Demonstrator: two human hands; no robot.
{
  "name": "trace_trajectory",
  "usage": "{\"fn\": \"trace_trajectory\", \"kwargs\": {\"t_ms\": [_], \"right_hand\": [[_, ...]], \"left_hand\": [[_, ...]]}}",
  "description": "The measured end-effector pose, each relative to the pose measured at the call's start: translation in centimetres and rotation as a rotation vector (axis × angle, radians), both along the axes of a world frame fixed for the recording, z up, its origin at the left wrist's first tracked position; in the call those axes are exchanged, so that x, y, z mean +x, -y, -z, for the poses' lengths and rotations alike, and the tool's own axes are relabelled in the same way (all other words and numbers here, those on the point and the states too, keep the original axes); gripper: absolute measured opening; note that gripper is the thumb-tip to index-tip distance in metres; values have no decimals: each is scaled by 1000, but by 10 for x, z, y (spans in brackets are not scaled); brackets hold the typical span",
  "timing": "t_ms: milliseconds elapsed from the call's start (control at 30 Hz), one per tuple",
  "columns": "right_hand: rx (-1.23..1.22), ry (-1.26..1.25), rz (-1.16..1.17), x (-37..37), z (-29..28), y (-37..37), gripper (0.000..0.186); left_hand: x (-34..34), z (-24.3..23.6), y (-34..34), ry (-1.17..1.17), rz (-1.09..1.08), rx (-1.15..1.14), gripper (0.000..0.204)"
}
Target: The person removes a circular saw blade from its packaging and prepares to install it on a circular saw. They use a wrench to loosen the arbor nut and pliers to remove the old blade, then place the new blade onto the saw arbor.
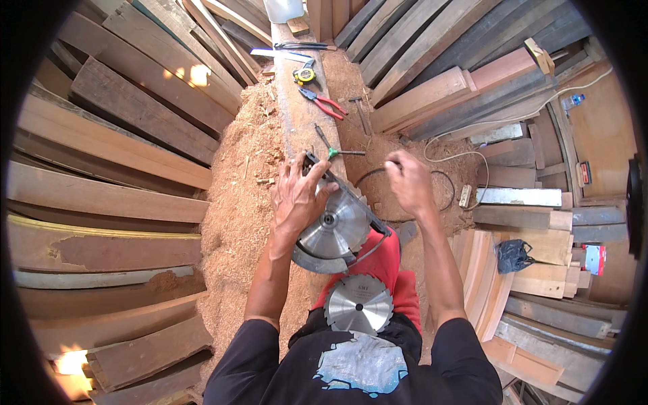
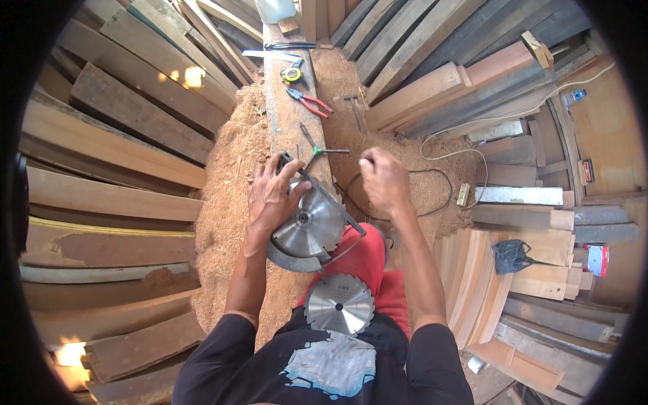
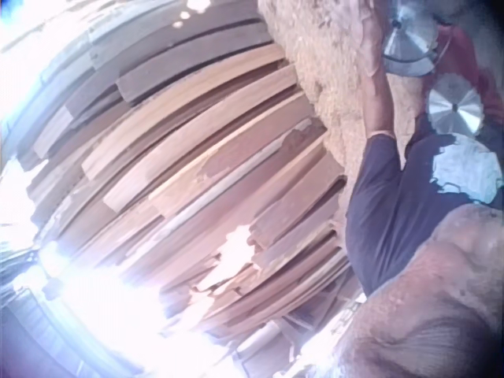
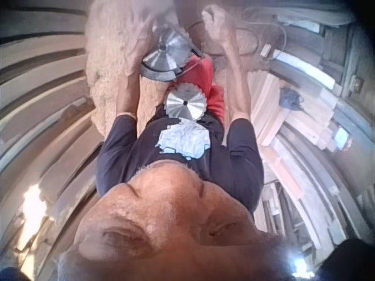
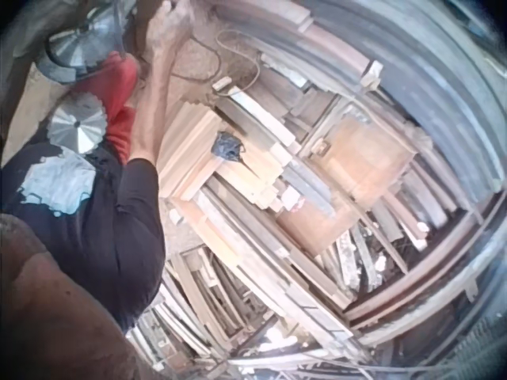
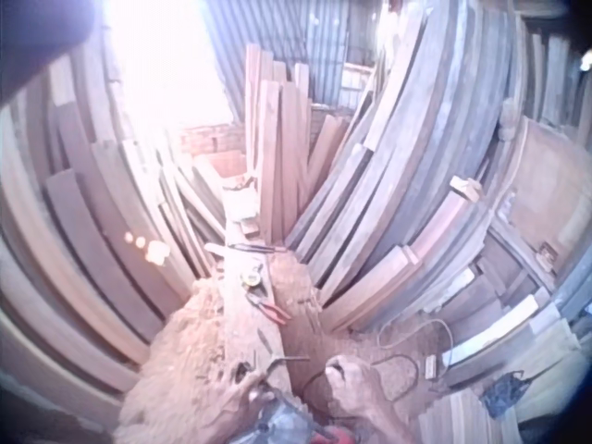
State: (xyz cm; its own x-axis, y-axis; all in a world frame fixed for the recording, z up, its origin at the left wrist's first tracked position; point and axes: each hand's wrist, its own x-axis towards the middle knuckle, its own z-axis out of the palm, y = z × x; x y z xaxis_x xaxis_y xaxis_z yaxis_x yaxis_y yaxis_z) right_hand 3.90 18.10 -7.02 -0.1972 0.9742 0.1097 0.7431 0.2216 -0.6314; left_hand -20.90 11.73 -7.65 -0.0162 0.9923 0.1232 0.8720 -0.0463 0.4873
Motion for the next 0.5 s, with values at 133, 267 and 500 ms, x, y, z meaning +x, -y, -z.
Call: {"fn": "trace_trajectory", "kwargs": {"t_ms": [133, 267, 500], "right_hand": [[26, 207, -218, -44, 56, -80, 26], [-91, 333, -237, -90, 96, -142, 38], [-47, 523, -168, -128, 173, -203, 42]], "left_hand": [[-2, 0, -1, -12, 16, 1, 49], [-3, -1, -2, -32, 29, -12, 50], [-5, -5, -7, 7, 51, -56, 52]]}}
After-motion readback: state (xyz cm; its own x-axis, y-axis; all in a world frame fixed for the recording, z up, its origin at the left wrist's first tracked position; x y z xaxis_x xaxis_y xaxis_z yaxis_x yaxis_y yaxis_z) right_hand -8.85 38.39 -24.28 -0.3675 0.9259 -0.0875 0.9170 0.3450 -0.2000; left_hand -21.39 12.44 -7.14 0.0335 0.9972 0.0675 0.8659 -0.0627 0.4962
